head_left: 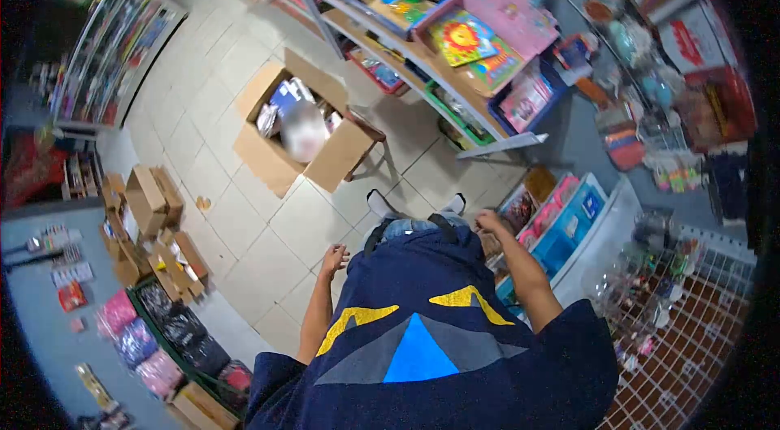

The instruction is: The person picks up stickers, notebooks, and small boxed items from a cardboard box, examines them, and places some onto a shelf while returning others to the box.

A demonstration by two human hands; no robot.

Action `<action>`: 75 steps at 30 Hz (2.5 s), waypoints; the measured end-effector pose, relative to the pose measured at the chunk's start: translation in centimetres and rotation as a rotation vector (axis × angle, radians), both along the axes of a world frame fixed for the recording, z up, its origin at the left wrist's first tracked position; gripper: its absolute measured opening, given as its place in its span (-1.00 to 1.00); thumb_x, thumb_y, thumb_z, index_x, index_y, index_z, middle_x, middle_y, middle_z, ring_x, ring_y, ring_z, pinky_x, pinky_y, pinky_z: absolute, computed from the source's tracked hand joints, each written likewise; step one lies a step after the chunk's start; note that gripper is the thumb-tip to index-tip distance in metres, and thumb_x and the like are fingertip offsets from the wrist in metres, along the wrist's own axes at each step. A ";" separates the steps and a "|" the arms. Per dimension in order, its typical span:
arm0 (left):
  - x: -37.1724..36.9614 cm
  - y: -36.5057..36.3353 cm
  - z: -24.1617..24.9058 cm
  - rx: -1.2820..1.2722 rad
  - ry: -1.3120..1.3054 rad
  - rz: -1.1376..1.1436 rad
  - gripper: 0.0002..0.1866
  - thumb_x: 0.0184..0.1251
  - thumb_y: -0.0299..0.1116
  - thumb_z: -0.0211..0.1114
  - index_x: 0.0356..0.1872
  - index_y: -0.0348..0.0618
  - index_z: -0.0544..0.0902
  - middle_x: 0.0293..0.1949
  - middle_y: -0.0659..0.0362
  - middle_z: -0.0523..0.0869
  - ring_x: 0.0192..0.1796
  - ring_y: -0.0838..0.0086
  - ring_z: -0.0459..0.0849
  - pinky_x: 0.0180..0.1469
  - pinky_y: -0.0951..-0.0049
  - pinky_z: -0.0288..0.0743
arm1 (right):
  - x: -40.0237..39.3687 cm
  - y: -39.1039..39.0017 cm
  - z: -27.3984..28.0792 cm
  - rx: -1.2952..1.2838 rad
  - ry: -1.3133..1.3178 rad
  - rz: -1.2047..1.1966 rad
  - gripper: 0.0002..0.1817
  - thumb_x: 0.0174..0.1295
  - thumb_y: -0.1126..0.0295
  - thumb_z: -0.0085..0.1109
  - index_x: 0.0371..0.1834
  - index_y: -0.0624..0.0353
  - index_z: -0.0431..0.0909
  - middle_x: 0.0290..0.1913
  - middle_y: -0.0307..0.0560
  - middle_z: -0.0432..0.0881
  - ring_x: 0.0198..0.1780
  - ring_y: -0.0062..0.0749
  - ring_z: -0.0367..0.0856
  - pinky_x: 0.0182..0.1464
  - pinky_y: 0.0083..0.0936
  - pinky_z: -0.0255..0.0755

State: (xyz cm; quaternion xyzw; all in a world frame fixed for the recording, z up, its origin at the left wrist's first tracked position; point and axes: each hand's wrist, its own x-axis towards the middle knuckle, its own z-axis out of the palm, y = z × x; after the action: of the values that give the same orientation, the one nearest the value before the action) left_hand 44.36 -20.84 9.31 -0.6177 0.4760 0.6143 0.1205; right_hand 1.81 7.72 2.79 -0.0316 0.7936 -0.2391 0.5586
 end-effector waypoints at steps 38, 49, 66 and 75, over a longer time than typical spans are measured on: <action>1.9 19.3 3.6 -0.116 -0.027 1.023 -0.64 0.32 -0.12 0.10 -0.04 -0.18 0.48 -0.22 0.04 0.62 -0.23 0.40 0.60 -0.22 0.42 0.51 | 20.7 -68.3 5.1 -0.313 -0.156 -0.098 -0.50 0.03 0.27 0.32 -0.15 0.49 0.37 -0.40 0.13 0.57 -0.57 -0.24 0.57 -0.57 -0.40 0.60; 2.3 18.2 -1.6 0.005 0.350 1.494 -0.63 0.32 -0.07 0.10 -0.04 -0.14 0.49 -0.24 0.11 0.62 -0.22 0.44 0.60 -0.21 0.44 0.48 | 18.0 -63.6 7.0 -0.598 -0.090 -0.004 -0.73 0.11 0.15 0.20 -0.36 0.14 0.51 -0.48 -0.21 0.49 -0.46 -0.53 0.44 -0.40 -0.56 0.37; -5.0 -14.8 19.0 -0.263 0.867 0.754 -0.57 0.42 -0.12 -0.01 0.15 -0.19 0.36 -0.02 0.16 0.58 0.01 0.41 0.57 -0.01 0.33 0.50 | 18.7 -44.3 23.0 -0.773 -0.536 0.245 -0.44 0.17 0.30 0.20 0.20 0.22 0.22 -0.04 -0.11 0.50 -0.16 -0.52 0.53 -0.17 -0.53 0.44; -9.1 -11.9 18.5 -0.098 1.059 0.767 -0.66 0.39 -0.31 0.08 0.08 -0.29 0.39 -0.10 0.11 0.62 -0.08 0.46 0.63 -0.08 0.42 0.58 | 15.6 -38.1 24.6 -0.962 -0.197 0.213 -0.61 0.20 0.46 0.16 0.06 0.31 0.31 -0.12 -0.09 0.56 -0.15 -0.55 0.56 -0.11 -0.63 0.47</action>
State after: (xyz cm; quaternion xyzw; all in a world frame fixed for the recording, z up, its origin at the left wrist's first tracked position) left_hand 35.30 -32.72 27.77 -0.3623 0.2444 0.8123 -0.3862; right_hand 17.41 -30.33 27.35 -0.3437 0.5294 -0.5215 0.5742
